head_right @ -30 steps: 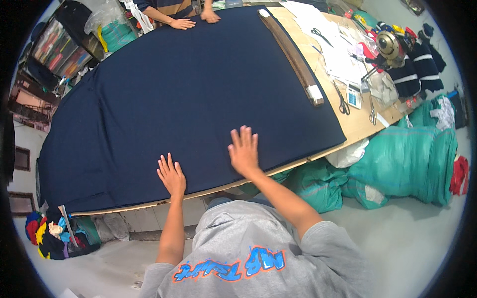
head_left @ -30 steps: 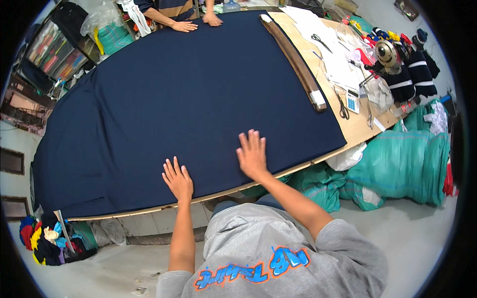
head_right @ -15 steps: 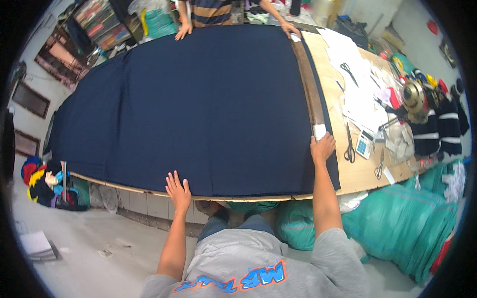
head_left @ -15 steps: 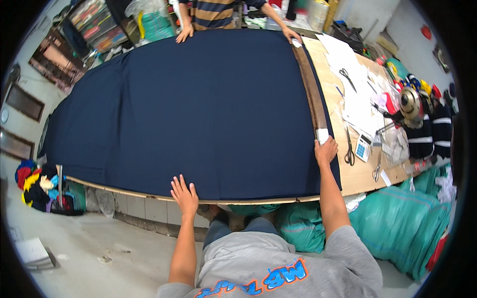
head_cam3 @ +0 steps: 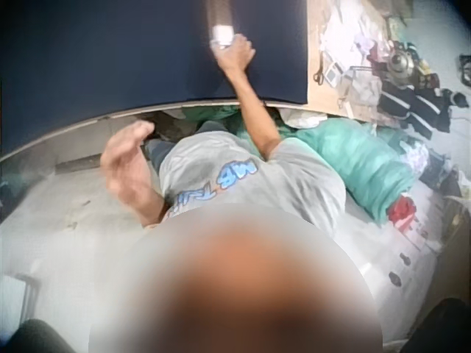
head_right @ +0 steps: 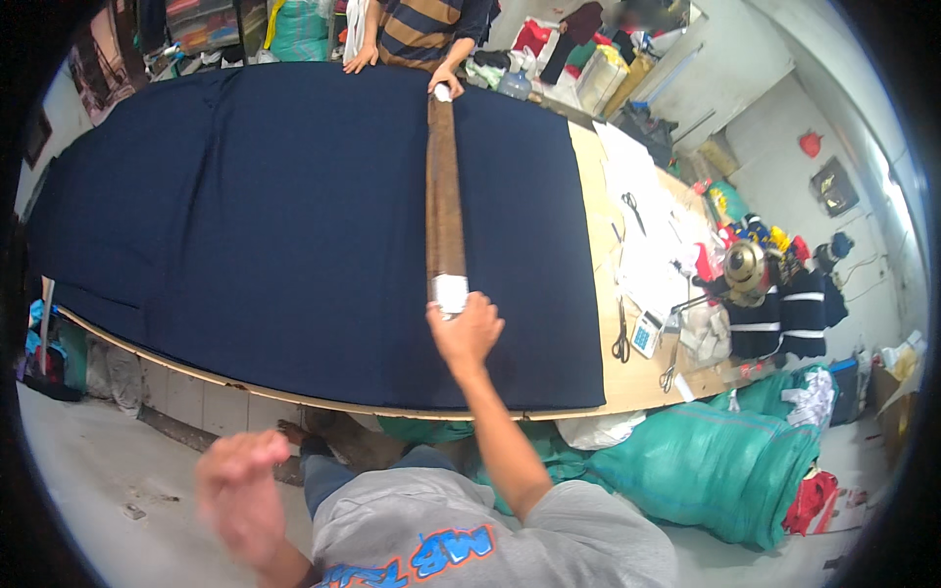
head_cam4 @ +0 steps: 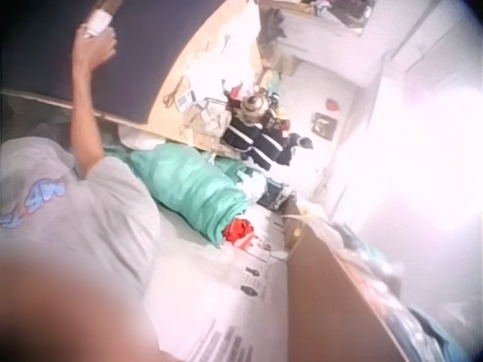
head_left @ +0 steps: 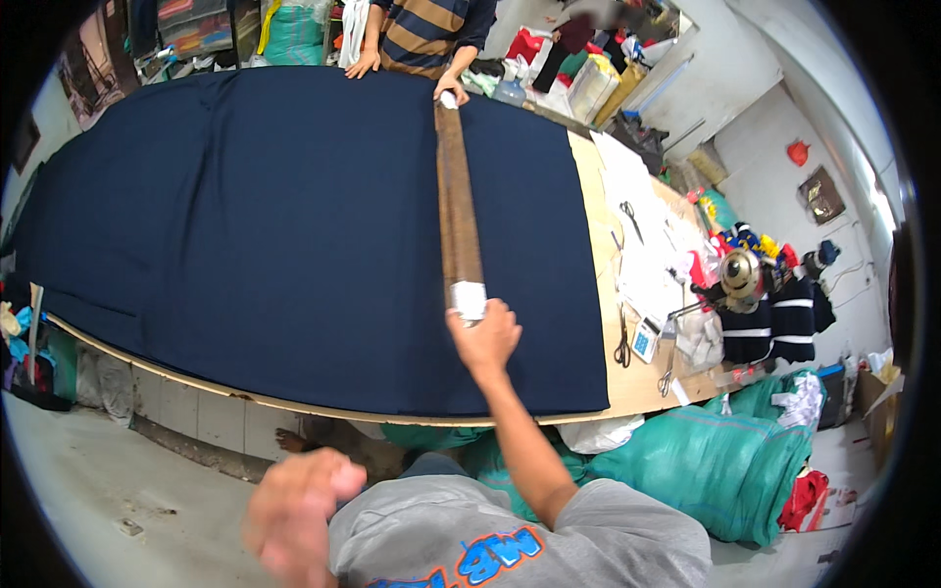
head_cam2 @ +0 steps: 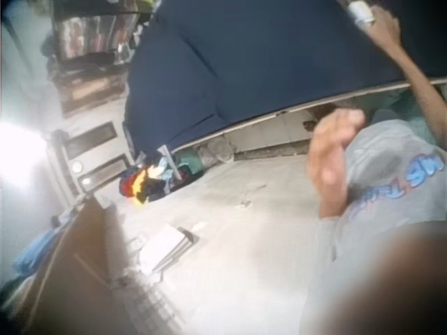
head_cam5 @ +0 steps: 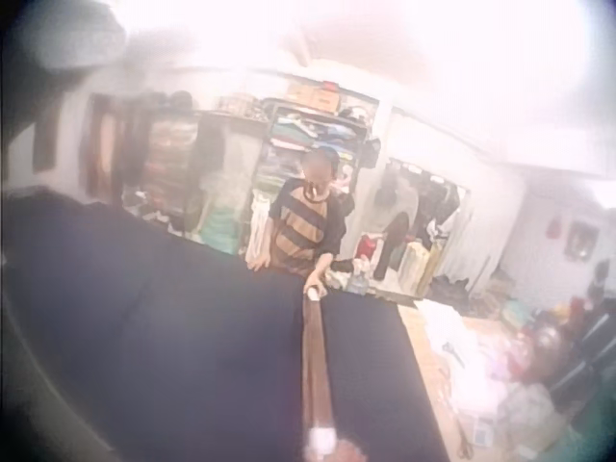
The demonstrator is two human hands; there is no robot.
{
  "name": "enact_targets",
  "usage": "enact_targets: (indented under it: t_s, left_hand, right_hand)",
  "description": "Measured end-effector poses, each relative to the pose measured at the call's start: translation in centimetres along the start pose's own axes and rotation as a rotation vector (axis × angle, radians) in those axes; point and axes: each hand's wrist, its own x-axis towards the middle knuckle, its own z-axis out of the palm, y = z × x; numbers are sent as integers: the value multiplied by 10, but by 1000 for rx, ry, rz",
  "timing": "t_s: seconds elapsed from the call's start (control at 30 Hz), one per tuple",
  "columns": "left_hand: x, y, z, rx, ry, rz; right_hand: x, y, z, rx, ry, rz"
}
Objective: The person and a coworker repeatedly fold and smooth a large navy fabric on a table, then use a long electric cutter to slice the fabric into sections. The process is repeated multiple times throughout the clip.
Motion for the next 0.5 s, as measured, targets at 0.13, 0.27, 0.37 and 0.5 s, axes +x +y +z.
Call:
enact_targets:
  t_s: [0.13, 0.27, 0.37, 0.5]
  left_hand:
    - [25, 58, -62, -308, -128, 236]
    - [30, 119, -152, -407, -301, 278]
    - [25, 166, -205, -348, -57, 247]
    - [13, 205, -262, -214, 296, 400]
  right_hand:
    - [-41, -101, 69, 5, -123, 39]
    - [-80, -123, 141, -275, -93, 14]
    - [-73, -133, 128, -353, -223, 29]
    - [-64, -137, 133, -457, -296, -10]
